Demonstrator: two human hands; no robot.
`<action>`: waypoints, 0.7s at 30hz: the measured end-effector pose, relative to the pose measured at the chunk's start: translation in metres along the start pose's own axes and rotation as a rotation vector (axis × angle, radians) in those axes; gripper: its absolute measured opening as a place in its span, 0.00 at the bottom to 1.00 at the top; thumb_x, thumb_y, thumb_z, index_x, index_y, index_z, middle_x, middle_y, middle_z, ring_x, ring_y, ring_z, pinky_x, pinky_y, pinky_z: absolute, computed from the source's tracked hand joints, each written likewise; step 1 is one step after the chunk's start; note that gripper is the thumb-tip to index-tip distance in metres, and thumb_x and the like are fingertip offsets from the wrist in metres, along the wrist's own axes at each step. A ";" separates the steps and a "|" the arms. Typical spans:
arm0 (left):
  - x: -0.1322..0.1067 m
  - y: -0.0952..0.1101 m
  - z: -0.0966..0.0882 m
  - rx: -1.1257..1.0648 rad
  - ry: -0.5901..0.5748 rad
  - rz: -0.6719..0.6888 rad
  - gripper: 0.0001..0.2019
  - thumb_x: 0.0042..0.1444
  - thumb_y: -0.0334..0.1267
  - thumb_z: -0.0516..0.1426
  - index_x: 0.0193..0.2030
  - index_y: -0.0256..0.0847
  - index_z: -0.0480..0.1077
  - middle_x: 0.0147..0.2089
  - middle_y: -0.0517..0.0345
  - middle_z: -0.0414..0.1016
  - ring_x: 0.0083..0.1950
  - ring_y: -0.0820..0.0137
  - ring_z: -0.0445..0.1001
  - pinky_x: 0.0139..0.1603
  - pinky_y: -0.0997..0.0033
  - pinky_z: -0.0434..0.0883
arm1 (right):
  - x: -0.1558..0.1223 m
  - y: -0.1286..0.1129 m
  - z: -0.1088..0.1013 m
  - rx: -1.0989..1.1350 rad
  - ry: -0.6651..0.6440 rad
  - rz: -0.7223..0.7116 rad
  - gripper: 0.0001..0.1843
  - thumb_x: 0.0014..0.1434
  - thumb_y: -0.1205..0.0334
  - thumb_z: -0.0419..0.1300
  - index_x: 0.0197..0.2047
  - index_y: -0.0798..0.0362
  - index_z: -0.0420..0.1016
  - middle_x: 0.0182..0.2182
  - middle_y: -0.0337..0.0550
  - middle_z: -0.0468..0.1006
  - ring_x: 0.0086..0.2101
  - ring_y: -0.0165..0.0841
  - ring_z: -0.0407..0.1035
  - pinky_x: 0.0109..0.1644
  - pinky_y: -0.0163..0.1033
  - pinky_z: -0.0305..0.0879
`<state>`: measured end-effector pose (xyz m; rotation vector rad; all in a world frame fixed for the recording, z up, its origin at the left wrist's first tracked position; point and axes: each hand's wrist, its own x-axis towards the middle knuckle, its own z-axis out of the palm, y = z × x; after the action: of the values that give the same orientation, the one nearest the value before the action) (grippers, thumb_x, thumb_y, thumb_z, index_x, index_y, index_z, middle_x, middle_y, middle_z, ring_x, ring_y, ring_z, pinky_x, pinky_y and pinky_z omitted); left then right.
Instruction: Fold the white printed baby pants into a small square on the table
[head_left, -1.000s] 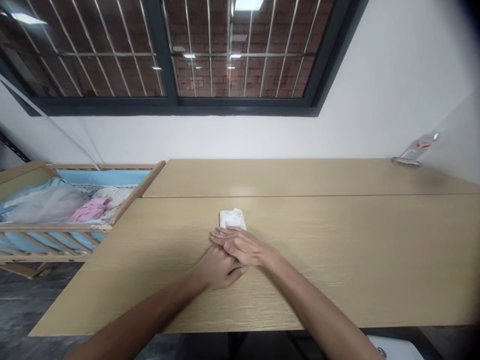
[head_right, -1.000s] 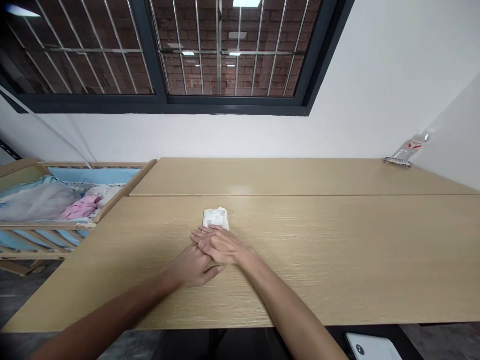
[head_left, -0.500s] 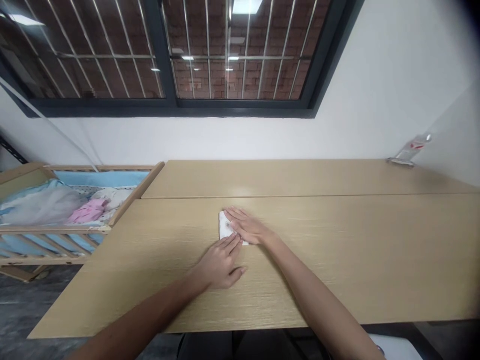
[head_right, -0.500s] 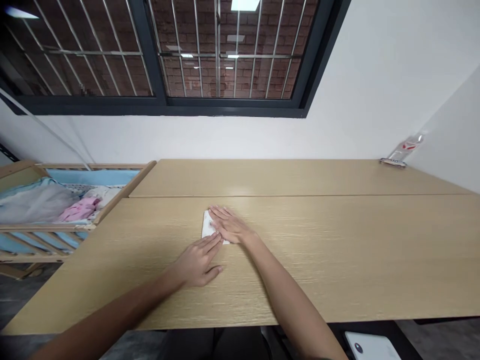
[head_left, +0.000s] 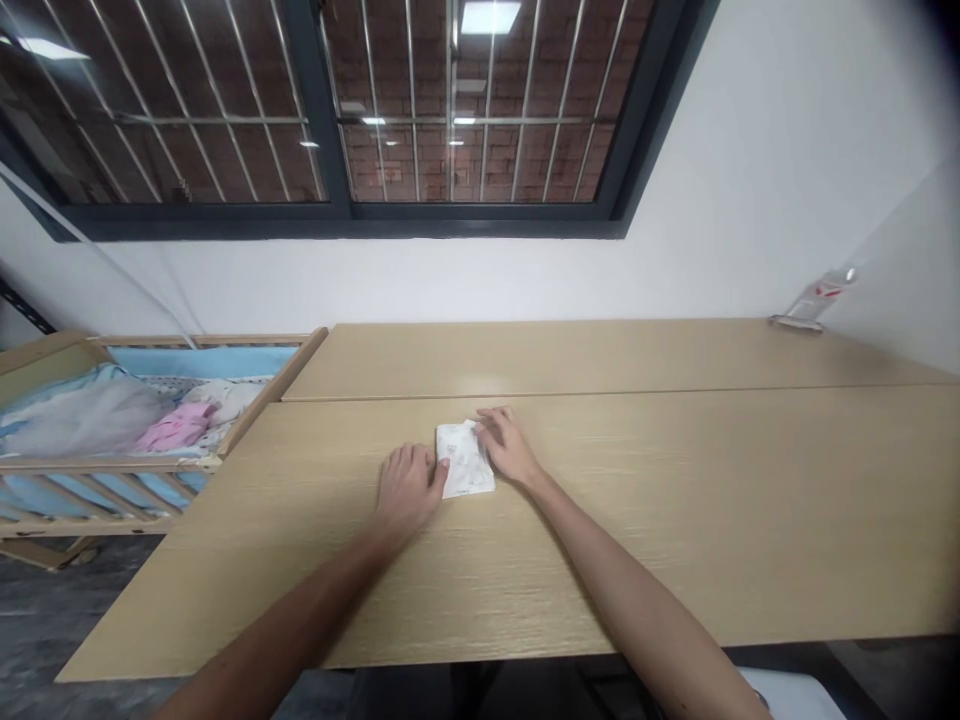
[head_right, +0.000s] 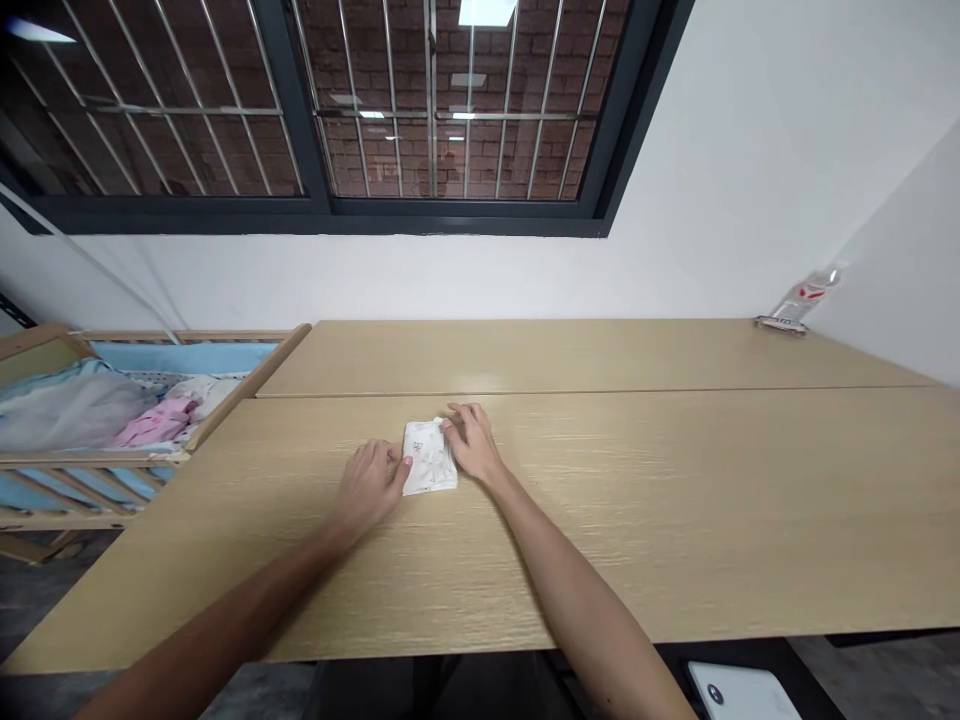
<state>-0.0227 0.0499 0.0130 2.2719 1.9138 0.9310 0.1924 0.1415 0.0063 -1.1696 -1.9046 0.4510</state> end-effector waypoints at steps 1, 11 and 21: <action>0.002 -0.002 0.000 0.041 -0.016 -0.017 0.14 0.68 0.48 0.50 0.39 0.42 0.68 0.41 0.50 0.74 0.47 0.58 0.72 0.50 0.57 0.67 | 0.000 -0.001 0.001 0.005 -0.015 0.001 0.25 0.69 0.46 0.52 0.60 0.53 0.72 0.51 0.53 0.73 0.54 0.43 0.67 0.64 0.52 0.60; 0.012 0.009 -0.004 0.037 -0.278 -0.006 0.12 0.66 0.44 0.51 0.36 0.40 0.68 0.41 0.51 0.75 0.50 0.58 0.73 0.51 0.57 0.63 | -0.006 -0.029 0.000 -0.118 -0.158 0.092 0.11 0.57 0.60 0.64 0.43 0.54 0.73 0.45 0.47 0.73 0.48 0.41 0.64 0.56 0.46 0.56; -0.109 -0.011 -0.115 -0.287 -0.489 0.084 0.04 0.58 0.39 0.56 0.34 0.44 0.67 0.38 0.59 0.74 0.40 0.68 0.72 0.43 0.70 0.69 | -0.129 -0.157 -0.005 0.134 -0.562 0.218 0.10 0.54 0.57 0.64 0.40 0.48 0.73 0.35 0.40 0.77 0.34 0.34 0.68 0.37 0.37 0.57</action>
<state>-0.0914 -0.0861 0.0575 2.1631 1.3963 0.5395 0.1372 -0.0480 0.0533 -1.2534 -2.1719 1.1044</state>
